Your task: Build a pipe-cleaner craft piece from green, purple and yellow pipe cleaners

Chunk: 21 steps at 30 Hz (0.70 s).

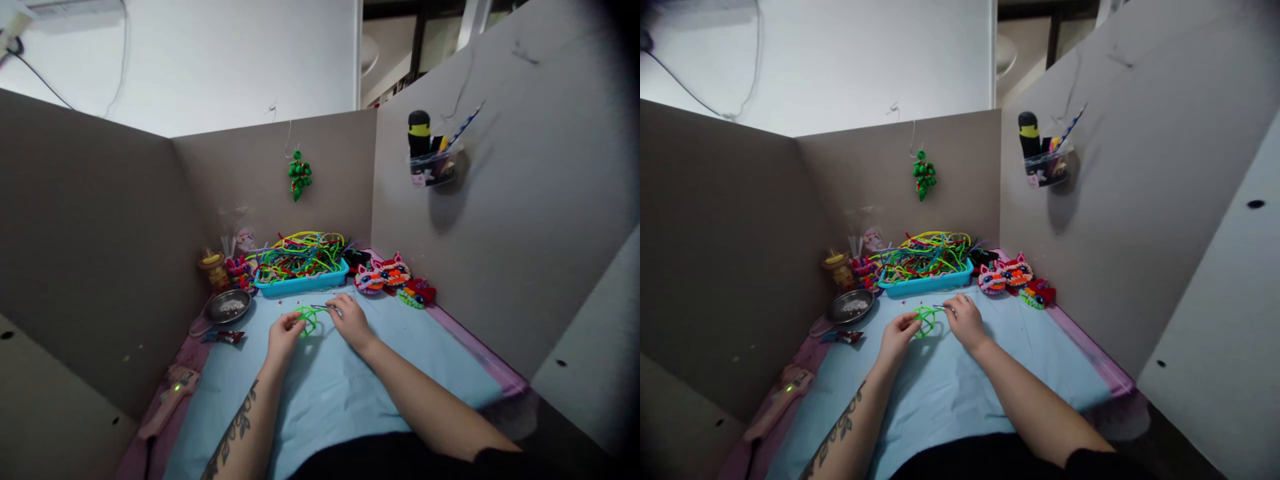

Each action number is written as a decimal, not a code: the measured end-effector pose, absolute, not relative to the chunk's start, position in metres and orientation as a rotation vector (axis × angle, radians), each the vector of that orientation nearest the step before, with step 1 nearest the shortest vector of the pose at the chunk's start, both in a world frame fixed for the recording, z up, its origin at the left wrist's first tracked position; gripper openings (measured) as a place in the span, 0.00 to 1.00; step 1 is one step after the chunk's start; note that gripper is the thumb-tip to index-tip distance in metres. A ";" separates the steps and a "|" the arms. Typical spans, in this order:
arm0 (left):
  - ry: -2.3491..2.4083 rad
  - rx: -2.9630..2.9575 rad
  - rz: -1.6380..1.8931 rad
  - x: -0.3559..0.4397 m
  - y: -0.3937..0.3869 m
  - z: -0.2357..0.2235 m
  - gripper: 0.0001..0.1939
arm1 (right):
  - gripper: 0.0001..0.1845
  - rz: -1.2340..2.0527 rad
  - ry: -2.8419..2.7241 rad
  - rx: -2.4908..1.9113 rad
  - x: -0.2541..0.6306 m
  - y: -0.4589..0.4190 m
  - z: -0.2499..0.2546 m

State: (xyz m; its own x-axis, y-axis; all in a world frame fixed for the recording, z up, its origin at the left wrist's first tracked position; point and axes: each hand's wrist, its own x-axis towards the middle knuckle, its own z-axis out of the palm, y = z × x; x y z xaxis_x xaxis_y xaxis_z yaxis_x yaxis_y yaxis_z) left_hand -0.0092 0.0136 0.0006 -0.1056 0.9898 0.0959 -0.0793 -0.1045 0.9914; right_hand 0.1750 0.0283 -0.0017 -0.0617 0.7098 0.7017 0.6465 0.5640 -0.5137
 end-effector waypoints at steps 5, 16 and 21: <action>1.140 1.234 1.356 -0.007 0.010 0.005 0.18 | 0.07 0.075 -1.945 -1.152 0.171 0.027 -0.004; 1.147 1.228 1.304 -0.009 0.014 0.000 0.17 | 0.08 0.592 -1.654 -1.059 0.162 0.022 -0.003; 1.128 1.240 1.295 -0.009 0.015 -0.001 0.17 | 0.08 0.810 -1.546 -1.020 0.161 0.025 -0.004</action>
